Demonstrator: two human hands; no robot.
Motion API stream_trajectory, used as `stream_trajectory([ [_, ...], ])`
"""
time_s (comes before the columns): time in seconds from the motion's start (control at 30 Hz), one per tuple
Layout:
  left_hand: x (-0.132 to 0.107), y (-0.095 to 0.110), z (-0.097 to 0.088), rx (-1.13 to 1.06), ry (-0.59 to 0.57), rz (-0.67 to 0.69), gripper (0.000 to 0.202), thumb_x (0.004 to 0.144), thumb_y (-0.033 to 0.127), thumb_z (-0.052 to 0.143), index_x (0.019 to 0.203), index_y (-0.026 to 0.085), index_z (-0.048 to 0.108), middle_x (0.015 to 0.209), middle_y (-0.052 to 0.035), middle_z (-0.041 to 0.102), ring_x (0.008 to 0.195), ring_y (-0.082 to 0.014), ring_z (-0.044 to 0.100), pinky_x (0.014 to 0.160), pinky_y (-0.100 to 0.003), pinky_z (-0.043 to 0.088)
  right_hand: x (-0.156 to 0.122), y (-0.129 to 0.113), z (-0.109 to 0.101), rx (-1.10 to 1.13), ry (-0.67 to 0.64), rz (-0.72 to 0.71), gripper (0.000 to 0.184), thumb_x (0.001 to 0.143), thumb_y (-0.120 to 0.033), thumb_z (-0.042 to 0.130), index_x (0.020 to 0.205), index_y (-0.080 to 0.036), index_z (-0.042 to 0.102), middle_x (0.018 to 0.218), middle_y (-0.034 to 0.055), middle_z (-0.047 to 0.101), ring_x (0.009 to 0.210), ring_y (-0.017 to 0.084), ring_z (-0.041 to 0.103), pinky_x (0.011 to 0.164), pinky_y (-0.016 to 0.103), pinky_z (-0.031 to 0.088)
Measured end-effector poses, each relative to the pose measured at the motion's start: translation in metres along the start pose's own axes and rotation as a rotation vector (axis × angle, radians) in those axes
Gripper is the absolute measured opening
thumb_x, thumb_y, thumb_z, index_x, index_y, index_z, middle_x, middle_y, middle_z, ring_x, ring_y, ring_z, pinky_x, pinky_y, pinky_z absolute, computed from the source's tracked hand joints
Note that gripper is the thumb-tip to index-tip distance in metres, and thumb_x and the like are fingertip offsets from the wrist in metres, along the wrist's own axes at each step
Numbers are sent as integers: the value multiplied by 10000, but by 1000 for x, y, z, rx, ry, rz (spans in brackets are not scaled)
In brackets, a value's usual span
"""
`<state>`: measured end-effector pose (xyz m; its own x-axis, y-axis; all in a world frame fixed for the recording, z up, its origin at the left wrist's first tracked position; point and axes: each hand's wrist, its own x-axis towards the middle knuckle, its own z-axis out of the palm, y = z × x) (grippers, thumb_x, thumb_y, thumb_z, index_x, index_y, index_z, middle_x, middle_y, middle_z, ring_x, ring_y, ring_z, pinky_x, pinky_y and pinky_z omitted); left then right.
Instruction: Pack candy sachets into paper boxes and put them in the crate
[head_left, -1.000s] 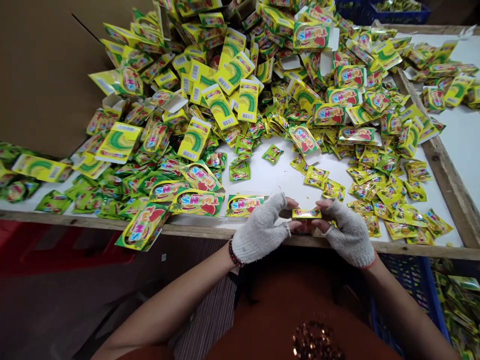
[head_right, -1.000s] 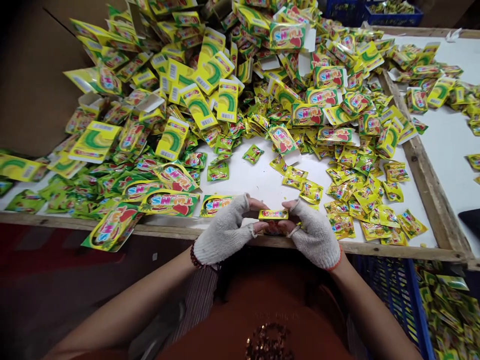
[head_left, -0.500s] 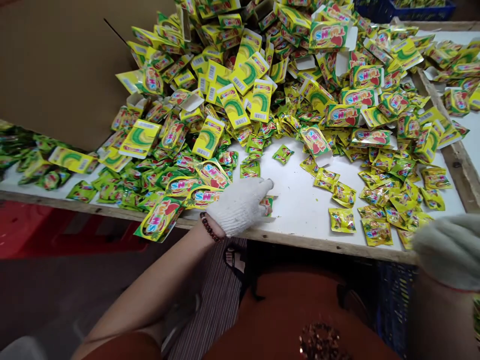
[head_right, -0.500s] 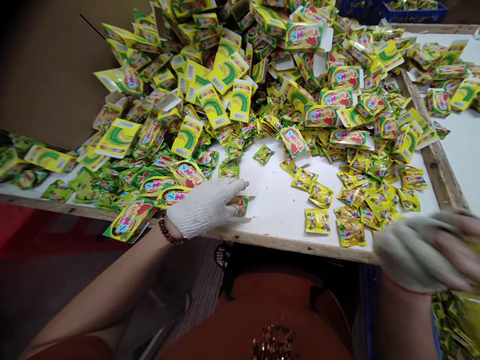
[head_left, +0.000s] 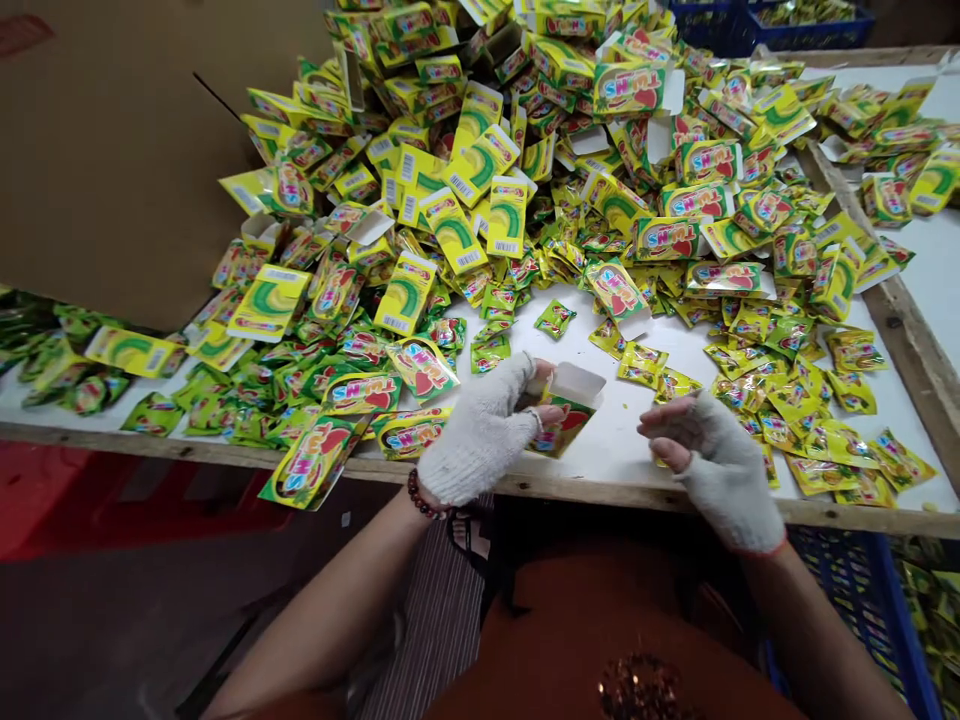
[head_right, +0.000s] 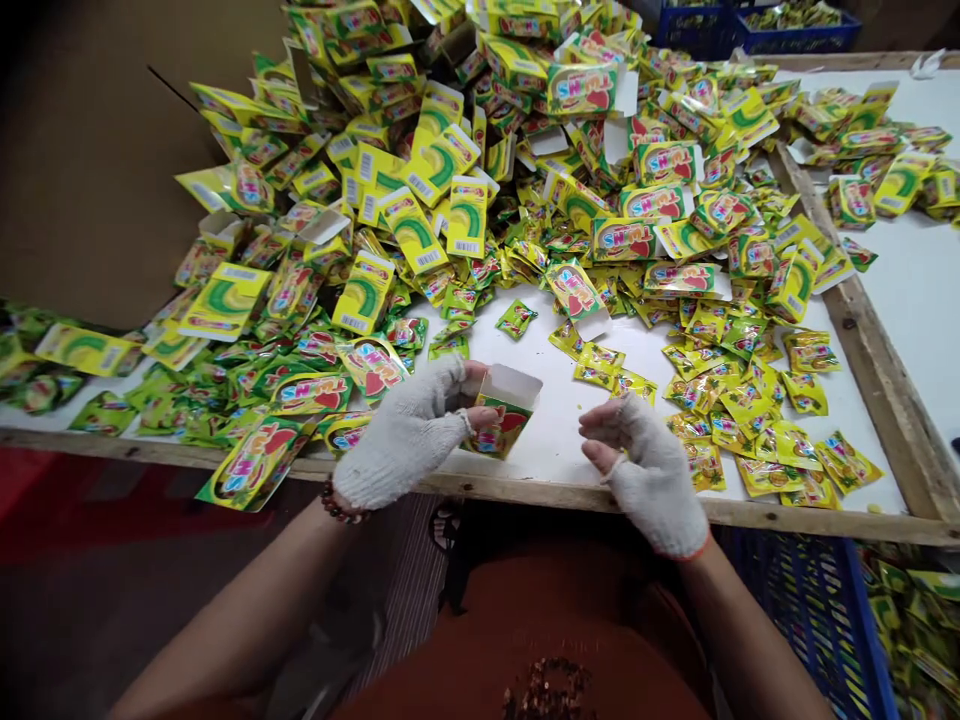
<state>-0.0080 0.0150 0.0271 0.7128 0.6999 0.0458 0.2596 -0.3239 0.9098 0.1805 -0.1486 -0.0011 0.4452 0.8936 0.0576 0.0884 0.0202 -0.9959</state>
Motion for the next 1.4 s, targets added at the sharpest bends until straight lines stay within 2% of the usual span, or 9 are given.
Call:
stream_trajectory([
  [0.13, -8, -8, 40, -447, 38, -96, 434, 793, 281, 729, 1094, 198, 427, 914, -44, 701, 851, -192, 718, 746, -310, 587, 5, 18, 16, -96, 44, -108, 308, 857, -285, 715, 1124, -240, 570, 1124, 73, 680, 1005, 201, 688, 873, 360, 581],
  [0.3, -15, -23, 65, -364, 57, -5, 327, 826, 306, 712, 1058, 195, 509, 986, -53, 699, 890, -175, 709, 776, -291, 582, 8, 23, 10, -381, 40, -225, 198, 891, -258, 650, 1087, -235, 657, 1039, 56, 729, 951, 214, 699, 852, 361, 573],
  [0.5, -16, -23, 54, -80, 51, 91, 152, 870, 315, 666, 922, 173, 688, 897, -57, 729, 852, -186, 680, 791, -318, 556, 14, 9, 8, -483, -115, -248, 158, 910, -224, 584, 950, -219, 737, 851, 40, 745, 802, 207, 702, 712, 321, 560],
  [0.6, -14, -19, 56, -226, 80, 49, 215, 860, 348, 677, 985, 175, 651, 862, -45, 716, 810, -172, 682, 752, -296, 561, 14, 10, 12, -403, -82, -164, 165, 903, -248, 599, 1028, -212, 700, 914, 47, 743, 842, 211, 703, 758, 337, 564],
  [0.7, -12, -20, 59, -407, 71, -16, 435, 830, 358, 713, 1192, 167, 566, 906, -51, 717, 816, -169, 697, 728, -276, 570, 13, 14, 14, -294, -12, -141, 359, 901, -248, 605, 1256, -208, 584, 1023, 62, 734, 902, 205, 708, 783, 328, 570],
  [0.83, -16, -23, 55, -168, 71, 145, 166, 875, 280, 659, 988, 164, 697, 941, -70, 733, 872, -172, 687, 804, -292, 553, 11, 11, 10, -523, -78, -350, 172, 917, -203, 582, 1060, -228, 674, 887, 35, 725, 797, 181, 685, 717, 289, 538],
  [0.97, -22, -14, 46, -92, 47, 310, 151, 885, 301, 669, 909, 162, 722, 950, -74, 740, 895, -178, 688, 835, -296, 543, 9, 2, 8, -560, -159, -541, 145, 953, -256, 562, 999, -207, 690, 838, 42, 716, 758, 171, 668, 674, 272, 507],
  [1.2, -18, 7, 40, -93, -47, 65, 174, 909, 296, 645, 887, 139, 716, 789, -38, 725, 713, -134, 666, 651, -226, 525, 13, -9, 11, -525, -144, -370, 106, 928, -267, 636, 931, -205, 722, 763, -1, 708, 671, 133, 645, 617, 246, 477],
  [1.4, -20, -13, 35, 53, -16, 549, 104, 922, 169, 597, 965, 160, 691, 939, -86, 730, 856, -144, 695, 744, -234, 557, 17, -5, -5, -472, -344, -582, 241, 931, -134, 583, 1114, -239, 698, 933, 40, 749, 838, 152, 712, 727, 252, 556],
])
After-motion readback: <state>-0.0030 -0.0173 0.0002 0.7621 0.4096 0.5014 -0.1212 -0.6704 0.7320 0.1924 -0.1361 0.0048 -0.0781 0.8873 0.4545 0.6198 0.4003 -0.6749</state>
